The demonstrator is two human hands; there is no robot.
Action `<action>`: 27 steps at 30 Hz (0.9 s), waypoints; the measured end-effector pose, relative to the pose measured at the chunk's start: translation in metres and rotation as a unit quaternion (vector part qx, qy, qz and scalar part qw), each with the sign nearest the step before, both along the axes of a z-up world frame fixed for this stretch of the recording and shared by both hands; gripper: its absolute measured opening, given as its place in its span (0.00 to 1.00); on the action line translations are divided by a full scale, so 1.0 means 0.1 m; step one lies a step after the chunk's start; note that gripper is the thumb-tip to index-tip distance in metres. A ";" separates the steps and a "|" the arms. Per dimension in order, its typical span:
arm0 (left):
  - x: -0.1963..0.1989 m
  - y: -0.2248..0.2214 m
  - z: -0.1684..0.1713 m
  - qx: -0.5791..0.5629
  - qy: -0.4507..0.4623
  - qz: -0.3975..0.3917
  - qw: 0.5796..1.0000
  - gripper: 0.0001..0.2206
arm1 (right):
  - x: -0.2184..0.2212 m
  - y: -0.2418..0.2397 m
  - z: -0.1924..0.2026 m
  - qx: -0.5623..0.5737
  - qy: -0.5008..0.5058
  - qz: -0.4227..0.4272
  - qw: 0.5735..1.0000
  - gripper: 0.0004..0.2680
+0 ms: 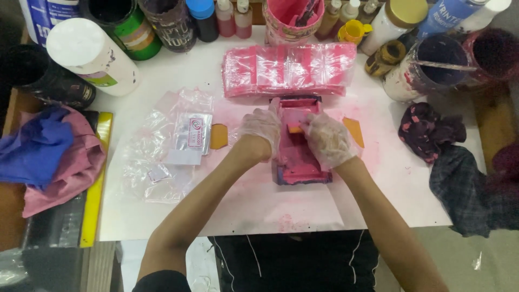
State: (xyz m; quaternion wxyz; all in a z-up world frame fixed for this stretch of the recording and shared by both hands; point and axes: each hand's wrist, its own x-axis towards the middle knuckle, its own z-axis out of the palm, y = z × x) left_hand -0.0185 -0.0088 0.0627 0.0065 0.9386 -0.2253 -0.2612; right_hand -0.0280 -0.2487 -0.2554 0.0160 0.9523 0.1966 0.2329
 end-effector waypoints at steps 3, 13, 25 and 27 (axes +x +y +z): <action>-0.01 0.04 0.03 -0.008 0.000 0.006 1.000 0.27 | -0.40 0.40 0.24 0.003 -0.046 -0.073 0.996 0.08; -0.06 0.00 0.06 -0.014 -0.013 -0.019 1.000 0.18 | -0.76 0.35 0.70 0.365 0.044 0.037 0.929 0.11; -0.02 -0.11 0.15 0.007 0.021 -0.029 0.999 0.24 | 0.43 0.35 0.26 0.187 0.034 -0.043 0.981 0.11; -0.01 -0.11 0.20 0.008 0.037 -0.033 0.999 0.31 | 0.30 0.30 0.12 0.161 0.033 -0.051 0.985 0.12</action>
